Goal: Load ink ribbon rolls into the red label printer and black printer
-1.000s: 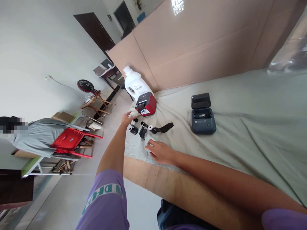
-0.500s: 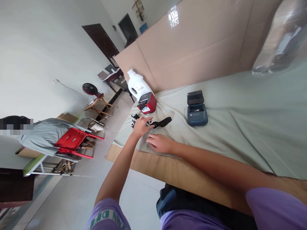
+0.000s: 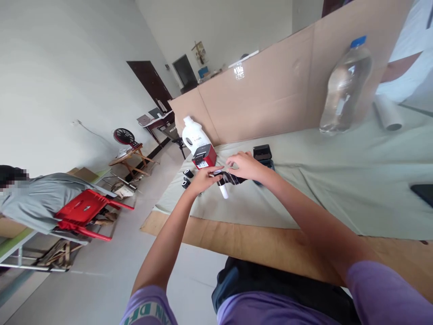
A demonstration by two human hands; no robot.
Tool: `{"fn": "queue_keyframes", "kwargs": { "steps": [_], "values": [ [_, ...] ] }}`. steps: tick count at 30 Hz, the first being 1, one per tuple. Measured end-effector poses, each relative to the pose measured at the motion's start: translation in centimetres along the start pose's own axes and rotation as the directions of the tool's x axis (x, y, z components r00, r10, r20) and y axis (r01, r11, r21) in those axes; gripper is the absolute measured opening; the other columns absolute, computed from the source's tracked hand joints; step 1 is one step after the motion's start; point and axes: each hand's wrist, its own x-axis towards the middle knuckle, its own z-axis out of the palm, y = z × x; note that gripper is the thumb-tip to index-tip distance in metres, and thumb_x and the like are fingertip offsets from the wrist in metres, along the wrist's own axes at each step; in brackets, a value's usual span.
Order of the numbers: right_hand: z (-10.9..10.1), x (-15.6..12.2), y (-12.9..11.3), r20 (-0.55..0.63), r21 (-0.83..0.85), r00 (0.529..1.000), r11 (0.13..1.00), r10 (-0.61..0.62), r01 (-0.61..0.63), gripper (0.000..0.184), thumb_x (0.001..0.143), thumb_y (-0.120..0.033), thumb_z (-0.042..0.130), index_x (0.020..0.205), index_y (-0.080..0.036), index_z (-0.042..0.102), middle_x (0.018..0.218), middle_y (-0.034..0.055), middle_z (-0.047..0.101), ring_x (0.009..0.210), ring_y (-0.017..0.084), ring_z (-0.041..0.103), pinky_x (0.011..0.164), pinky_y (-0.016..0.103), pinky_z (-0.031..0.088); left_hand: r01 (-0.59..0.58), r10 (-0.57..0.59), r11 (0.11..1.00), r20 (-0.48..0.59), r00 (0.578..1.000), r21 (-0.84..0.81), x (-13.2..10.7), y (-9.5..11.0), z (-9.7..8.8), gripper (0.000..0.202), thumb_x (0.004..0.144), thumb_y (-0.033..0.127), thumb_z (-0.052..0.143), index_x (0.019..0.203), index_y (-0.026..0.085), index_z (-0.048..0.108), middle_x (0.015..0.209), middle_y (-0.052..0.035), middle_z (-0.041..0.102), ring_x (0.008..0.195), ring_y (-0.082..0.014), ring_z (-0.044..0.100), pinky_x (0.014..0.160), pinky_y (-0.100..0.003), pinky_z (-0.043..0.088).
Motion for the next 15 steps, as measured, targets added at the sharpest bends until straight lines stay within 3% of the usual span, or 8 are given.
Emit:
{"fn": "queue_keyframes", "kwargs": {
  "steps": [3, 5, 10, 15],
  "values": [
    [-1.9, -0.7, 0.0, 0.141, 0.142, 0.988, 0.987, 0.055, -0.076, 0.018, 0.088, -0.031, 0.063, 0.095, -0.019, 0.074, 0.084, 0.0045, 0.075, 0.077, 0.019, 0.064, 0.074, 0.029, 0.04, -0.042, 0.041, 0.999, -0.017, 0.999, -0.027, 0.4, 2.0, 0.8, 0.046, 0.084, 0.041, 0.067, 0.124, 0.02, 0.071, 0.116, -0.0073, 0.075, 0.104, -0.0246, 0.069, 0.088, -0.034, 0.056],
    [-2.5, -1.0, -0.1, 0.118, 0.138, 0.99, 0.986, 0.076, -0.092, 0.021, 0.089, -0.033, 0.062, 0.092, -0.018, 0.075, 0.084, 0.0049, 0.075, 0.074, 0.017, 0.064, 0.068, 0.026, 0.039, -0.062, 0.061, 0.998, -0.03, 0.998, -0.034, 0.6, 2.4, 1.4, 0.045, 0.084, 0.04, 0.067, 0.123, 0.019, 0.071, 0.118, -0.0087, 0.074, 0.105, -0.025, 0.068, 0.087, -0.033, 0.056],
    [-3.2, -1.2, 0.2, 0.087, 0.098, 0.991, 0.989, 0.1, -0.108, 0.019, 0.088, -0.03, 0.063, 0.094, -0.017, 0.075, 0.091, 0.0056, 0.076, 0.081, 0.017, 0.065, 0.072, 0.025, 0.042, -0.041, 0.039, 0.997, -0.046, 0.998, -0.061, -0.1, 1.5, 2.8, 0.042, 0.082, 0.043, 0.068, 0.115, 0.018, 0.073, 0.111, -0.0088, 0.075, 0.1, -0.0236, 0.07, 0.082, -0.031, 0.057],
    [-3.5, -1.3, 0.4, 0.101, 0.126, 0.99, 0.985, 0.103, -0.115, 0.016, 0.087, -0.027, 0.063, 0.092, -0.017, 0.074, 0.086, 0.004, 0.074, 0.077, 0.016, 0.064, 0.069, 0.024, 0.041, -0.048, 0.045, 0.998, -0.071, 0.996, -0.042, -1.7, 1.1, 2.7, 0.042, 0.083, 0.046, 0.069, 0.115, 0.019, 0.074, 0.109, -0.0086, 0.075, 0.096, -0.0229, 0.07, 0.081, -0.031, 0.057]
  ]
}}
